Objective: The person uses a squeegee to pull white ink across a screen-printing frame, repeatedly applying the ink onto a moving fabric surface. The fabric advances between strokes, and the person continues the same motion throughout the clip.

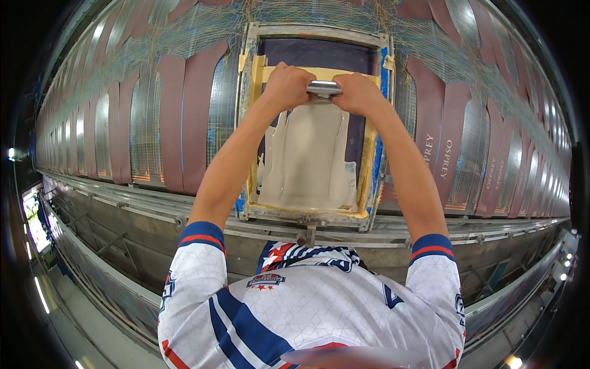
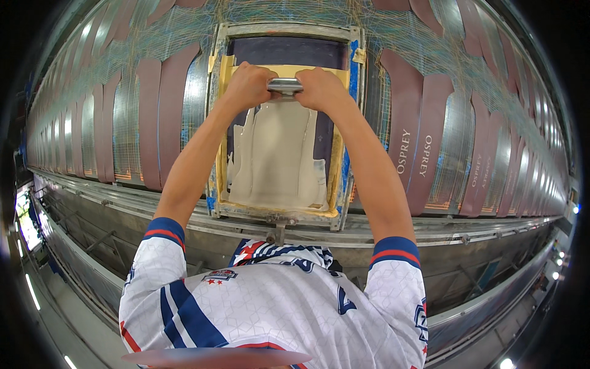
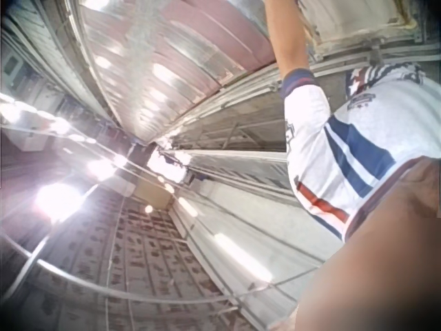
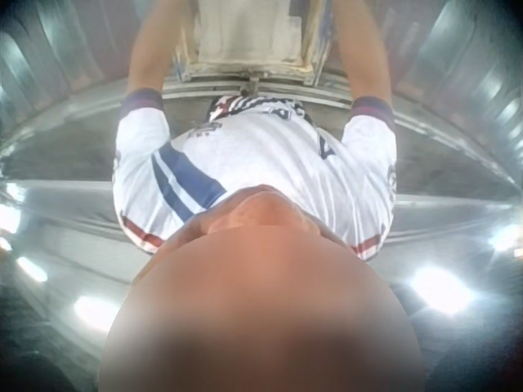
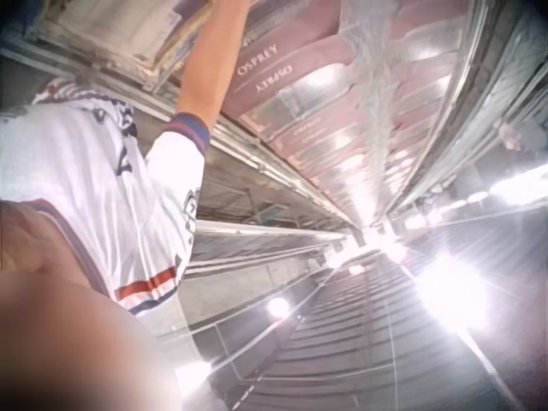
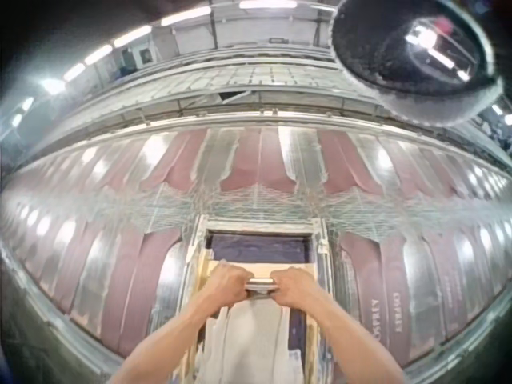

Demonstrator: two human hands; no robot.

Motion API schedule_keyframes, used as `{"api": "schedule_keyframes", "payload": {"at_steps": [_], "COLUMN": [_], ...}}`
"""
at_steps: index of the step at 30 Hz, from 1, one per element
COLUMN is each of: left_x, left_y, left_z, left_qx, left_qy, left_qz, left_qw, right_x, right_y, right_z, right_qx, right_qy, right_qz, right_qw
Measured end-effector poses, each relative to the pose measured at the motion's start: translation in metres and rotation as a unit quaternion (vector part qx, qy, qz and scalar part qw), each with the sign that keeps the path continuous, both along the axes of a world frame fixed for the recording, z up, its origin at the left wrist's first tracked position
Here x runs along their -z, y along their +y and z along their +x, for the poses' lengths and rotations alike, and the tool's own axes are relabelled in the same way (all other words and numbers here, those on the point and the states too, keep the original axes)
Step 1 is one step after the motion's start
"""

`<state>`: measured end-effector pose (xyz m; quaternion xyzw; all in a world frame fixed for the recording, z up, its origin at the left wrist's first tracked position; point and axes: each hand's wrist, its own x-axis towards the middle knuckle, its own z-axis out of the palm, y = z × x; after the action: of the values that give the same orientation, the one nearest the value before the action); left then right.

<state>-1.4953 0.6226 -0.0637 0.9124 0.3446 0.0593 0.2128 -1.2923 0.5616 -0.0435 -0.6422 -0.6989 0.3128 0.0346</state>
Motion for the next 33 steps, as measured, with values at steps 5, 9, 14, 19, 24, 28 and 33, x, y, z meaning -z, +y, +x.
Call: {"api": "schedule_keyframes", "payload": {"at_steps": [5, 9, 14, 19, 24, 28, 33], "left_x": [0.006, 0.006, -0.002, -0.009, -0.006, -0.003, 0.008], "left_y": [-0.021, -0.085, -0.205, -0.201, -0.092, -0.011, 0.019], "left_z": [-0.006, -0.028, -0.073, -0.068, -0.033, -0.003, 0.003], "left_qx": [-0.020, -0.001, -0.025, -0.004, 0.000, 0.010, -0.008], "left_qy": [-0.063, -0.089, -0.099, -0.077, -0.082, -0.039, -0.005], "left_qz": [0.017, 0.046, 0.043, 0.029, 0.079, 0.065, 0.011], "left_qw": [0.998, 0.995, 0.994, 0.997, 0.994, 0.997, 1.000], "right_x": [0.010, 0.007, 0.000, 0.000, 0.005, 0.014, -0.001], "right_y": [-0.017, -0.081, -0.199, -0.200, -0.094, -0.010, 0.023], "right_z": [-0.009, -0.031, -0.069, -0.062, -0.029, 0.000, 0.002], "right_qx": [-0.012, -0.038, -0.061, -0.071, -0.074, -0.057, -0.023], "right_qy": [-0.039, -0.032, 0.011, 0.002, -0.058, -0.053, -0.033], "right_qz": [0.044, 0.066, 0.141, 0.101, 0.144, 0.119, 0.007], "right_qw": [0.998, 0.997, 0.988, 0.992, 0.985, 0.990, 0.999]}}
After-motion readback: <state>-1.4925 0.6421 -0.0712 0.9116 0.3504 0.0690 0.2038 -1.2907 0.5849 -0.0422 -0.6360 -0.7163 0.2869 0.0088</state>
